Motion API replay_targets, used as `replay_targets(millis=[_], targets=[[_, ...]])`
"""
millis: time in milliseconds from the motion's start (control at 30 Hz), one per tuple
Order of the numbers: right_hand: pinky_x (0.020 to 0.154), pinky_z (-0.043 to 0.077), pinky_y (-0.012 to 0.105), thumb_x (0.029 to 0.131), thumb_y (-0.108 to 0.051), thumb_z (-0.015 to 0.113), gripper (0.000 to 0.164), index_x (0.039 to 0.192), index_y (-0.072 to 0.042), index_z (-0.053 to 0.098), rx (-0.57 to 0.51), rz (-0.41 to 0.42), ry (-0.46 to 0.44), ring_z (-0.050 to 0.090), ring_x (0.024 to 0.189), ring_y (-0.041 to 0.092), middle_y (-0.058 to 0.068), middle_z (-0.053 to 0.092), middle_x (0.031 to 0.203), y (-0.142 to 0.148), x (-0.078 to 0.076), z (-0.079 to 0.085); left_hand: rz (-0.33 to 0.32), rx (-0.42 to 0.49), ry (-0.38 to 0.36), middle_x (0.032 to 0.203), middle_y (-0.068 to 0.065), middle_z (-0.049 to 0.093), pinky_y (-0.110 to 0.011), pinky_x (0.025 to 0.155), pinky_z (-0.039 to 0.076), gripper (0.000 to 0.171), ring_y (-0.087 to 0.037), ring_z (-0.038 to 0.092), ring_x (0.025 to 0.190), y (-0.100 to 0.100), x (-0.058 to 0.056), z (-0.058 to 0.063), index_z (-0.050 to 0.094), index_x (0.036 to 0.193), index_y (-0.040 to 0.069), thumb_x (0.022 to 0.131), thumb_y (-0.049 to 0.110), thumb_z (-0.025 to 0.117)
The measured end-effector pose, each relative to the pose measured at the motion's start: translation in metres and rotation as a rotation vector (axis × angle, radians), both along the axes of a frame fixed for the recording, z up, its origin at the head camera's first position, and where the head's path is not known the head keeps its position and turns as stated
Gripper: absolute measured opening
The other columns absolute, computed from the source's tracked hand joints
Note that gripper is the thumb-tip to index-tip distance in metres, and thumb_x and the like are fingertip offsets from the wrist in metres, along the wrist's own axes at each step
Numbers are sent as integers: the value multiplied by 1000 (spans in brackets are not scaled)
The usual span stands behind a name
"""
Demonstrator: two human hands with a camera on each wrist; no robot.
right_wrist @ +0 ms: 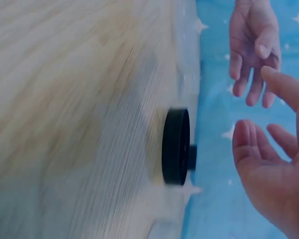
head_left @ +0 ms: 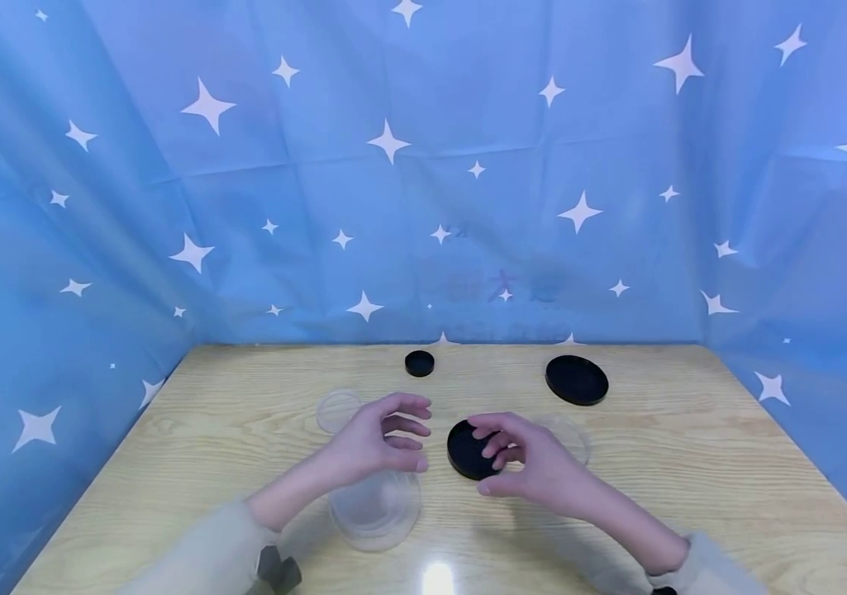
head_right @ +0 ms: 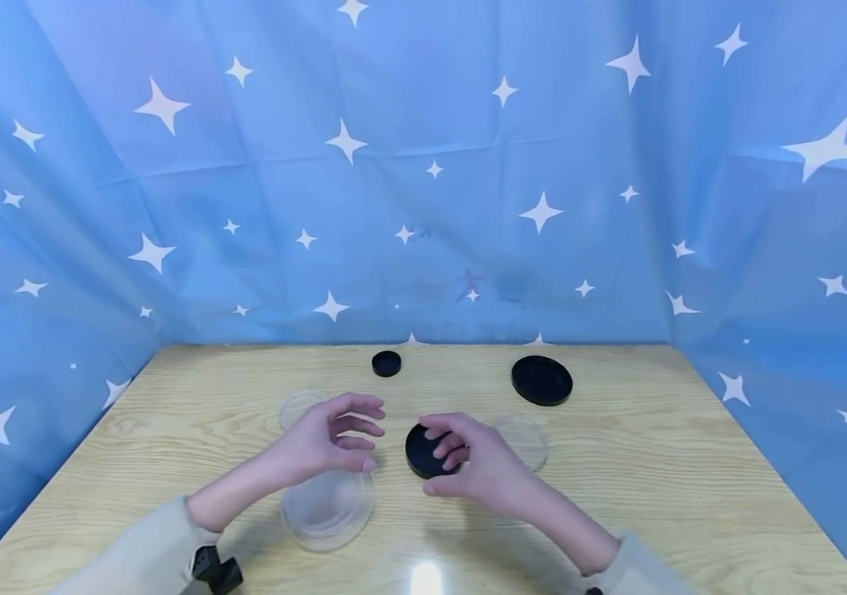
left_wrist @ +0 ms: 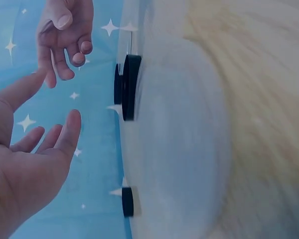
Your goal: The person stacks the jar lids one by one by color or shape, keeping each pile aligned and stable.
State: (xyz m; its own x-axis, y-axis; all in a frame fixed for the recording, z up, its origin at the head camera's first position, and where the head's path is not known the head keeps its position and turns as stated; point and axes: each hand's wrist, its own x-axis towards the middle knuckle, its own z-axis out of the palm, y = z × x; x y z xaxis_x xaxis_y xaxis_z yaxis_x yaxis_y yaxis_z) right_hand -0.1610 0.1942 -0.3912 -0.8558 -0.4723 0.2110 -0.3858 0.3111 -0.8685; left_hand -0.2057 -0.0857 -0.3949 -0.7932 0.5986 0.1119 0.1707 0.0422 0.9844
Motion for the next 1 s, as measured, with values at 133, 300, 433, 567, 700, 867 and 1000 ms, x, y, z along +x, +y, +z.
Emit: replay_targets(millis=[133,300,433,567,700,867,1000], targets=[[82,58,30,82,-7,86,68,140,6,54,-3,-23,39,63,97,23,24,60,123,22,5,1,1,20,20,138,-16,54,-37,96,55,69,-35,59,121,12,-2,7,50,143,-1,81,-10,80],[82,56,27,84,-4,84,67,142,6,52,-14,-75,37,62,97,21,22,59,123,50,7,-1,32,42,34,136,-15,55,-36,96,56,71,-34,60,121,26,-8,14,50,145,1,81,-8,80],[82,55,25,86,0,81,66,144,2,51,-12,-125,44,62,97,21,16,59,123,71,9,-3,31,60,16,139,-12,54,-36,99,54,73,-27,60,123,39,-11,17,49,147,4,82,-5,81],[81,55,24,86,1,80,65,144,1,51,-10,-176,74,61,97,20,2,60,123,88,10,-8,18,80,17,141,-10,54,-40,103,51,74,-25,59,125,57,-11,18,49,148,7,82,-6,82],[79,55,23,85,2,81,65,143,3,51,-2,-241,100,61,97,18,-7,61,121,101,11,-14,-3,74,7,142,-4,54,-48,106,48,76,-22,57,127,79,-10,17,50,147,10,81,-8,82],[80,54,18,84,1,82,66,142,4,52,42,-317,121,63,97,14,-13,61,119,114,10,-20,-18,9,18,143,4,53,-41,105,50,77,-16,57,127,103,-11,8,51,147,14,80,-5,84],[80,53,17,83,-2,84,66,141,4,53,76,-350,129,63,96,11,-16,61,117,122,8,-26,-12,-29,33,143,5,52,-35,102,51,77,-15,57,126,116,-12,0,50,147,13,81,-3,85]])
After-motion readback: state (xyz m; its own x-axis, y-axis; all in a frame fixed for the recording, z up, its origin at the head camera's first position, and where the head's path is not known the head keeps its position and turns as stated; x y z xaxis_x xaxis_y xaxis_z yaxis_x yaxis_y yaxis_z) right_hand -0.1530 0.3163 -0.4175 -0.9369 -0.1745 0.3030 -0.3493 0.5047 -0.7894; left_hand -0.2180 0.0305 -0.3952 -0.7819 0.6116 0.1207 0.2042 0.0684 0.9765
